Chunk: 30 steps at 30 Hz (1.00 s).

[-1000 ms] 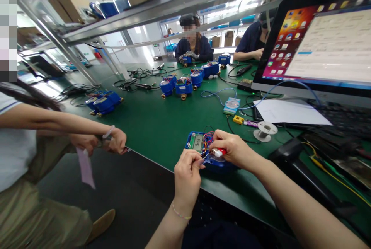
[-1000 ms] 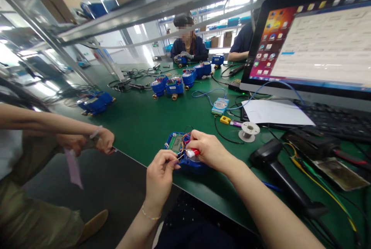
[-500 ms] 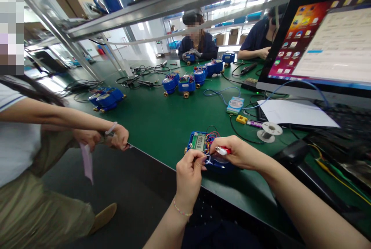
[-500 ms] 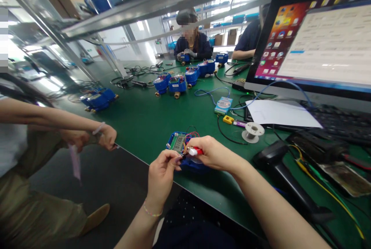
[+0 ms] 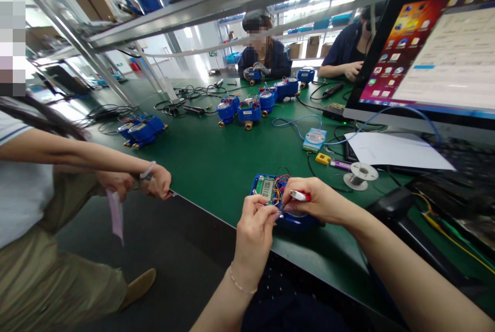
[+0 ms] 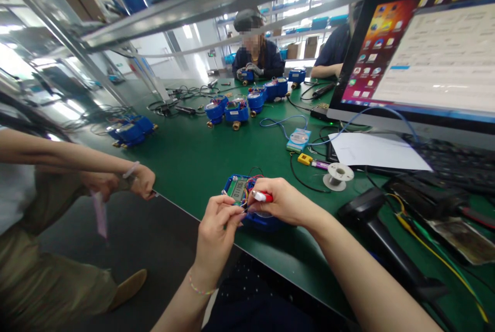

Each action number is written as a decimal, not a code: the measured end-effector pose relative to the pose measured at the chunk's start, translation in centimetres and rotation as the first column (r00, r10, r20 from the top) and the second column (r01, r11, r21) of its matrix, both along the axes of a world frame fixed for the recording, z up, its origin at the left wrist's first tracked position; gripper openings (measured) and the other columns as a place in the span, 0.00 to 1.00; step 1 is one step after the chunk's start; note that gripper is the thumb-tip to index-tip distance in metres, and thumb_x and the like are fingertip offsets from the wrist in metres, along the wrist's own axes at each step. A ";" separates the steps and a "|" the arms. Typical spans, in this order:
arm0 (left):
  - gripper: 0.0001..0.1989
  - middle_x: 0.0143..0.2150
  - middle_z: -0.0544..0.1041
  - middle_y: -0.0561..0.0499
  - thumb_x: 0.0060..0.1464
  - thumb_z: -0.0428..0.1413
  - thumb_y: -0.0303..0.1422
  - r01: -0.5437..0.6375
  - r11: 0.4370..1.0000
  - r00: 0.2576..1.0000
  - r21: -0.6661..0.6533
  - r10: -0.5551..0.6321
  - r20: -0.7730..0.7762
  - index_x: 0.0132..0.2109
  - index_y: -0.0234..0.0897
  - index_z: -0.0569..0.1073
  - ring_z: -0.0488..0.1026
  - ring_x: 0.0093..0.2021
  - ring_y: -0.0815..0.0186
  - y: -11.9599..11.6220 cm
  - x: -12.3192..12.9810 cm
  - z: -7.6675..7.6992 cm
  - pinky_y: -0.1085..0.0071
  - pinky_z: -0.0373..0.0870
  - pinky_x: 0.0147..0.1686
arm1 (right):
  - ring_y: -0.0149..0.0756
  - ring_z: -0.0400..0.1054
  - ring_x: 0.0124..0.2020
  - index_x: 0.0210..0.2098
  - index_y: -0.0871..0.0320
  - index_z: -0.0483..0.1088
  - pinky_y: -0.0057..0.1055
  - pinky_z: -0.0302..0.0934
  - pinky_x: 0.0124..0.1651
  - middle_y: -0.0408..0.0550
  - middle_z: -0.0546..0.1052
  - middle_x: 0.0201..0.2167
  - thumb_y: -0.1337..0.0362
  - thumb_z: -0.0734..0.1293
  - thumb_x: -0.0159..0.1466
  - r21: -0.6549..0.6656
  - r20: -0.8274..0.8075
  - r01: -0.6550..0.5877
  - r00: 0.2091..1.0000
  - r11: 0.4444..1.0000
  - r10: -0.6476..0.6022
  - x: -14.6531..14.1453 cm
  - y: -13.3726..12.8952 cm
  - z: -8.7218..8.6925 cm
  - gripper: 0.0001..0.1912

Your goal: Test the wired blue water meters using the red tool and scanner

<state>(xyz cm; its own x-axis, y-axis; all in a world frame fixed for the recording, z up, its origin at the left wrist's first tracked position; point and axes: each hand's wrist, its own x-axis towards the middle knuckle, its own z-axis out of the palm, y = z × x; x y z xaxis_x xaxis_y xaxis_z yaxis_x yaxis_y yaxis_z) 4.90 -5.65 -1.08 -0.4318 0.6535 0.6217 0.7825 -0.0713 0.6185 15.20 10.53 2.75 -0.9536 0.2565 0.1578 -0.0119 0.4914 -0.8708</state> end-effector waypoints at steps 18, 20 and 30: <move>0.07 0.35 0.74 0.52 0.51 0.60 0.21 0.073 0.987 0.997 0.142 -0.067 -0.047 0.38 0.34 0.73 0.73 0.36 0.73 0.0 -1.3 -1.7 0.80 0.73 0.39 | 0.19 0.38 0.09 0.16 0.60 0.59 0.16 0.34 0.10 0.35 0.49 0.08 0.37 0.48 0.64 -0.931 0.185 0.180 0.983 -0.317 0.012 1.2 -10.7 -2.3 0.36; 0.08 0.35 0.74 0.52 0.52 0.59 0.20 0.093 0.986 0.995 0.140 -0.086 -0.053 0.38 0.34 0.74 0.74 0.36 0.73 -0.1 -1.5 -1.6 0.80 0.73 0.39 | 0.20 0.37 0.08 0.12 0.59 0.54 0.17 0.33 0.09 0.36 0.47 0.07 0.38 0.40 0.65 -0.904 0.188 0.194 0.981 -0.381 0.053 0.5 -10.8 -2.2 0.39; 0.07 0.35 0.76 0.51 0.53 0.57 0.19 0.130 0.976 0.992 0.173 -0.128 -0.021 0.38 0.34 0.73 0.75 0.36 0.73 -0.3 -2.1 -1.8 0.79 0.74 0.39 | 0.20 0.39 0.08 0.14 0.59 0.60 0.17 0.38 0.09 0.36 0.51 0.07 0.47 0.49 0.63 -0.912 0.071 0.065 0.997 -0.406 0.002 -0.7 -11.1 -4.2 0.30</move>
<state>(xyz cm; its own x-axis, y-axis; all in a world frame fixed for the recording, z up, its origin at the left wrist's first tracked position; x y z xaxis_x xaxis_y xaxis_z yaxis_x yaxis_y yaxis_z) 2.85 -5.92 -2.89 -0.3444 0.5852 0.7341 0.7658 -0.2772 0.5802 14.46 -0.54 -1.49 -0.9301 0.0385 -0.3654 -0.0035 -0.9954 -0.0960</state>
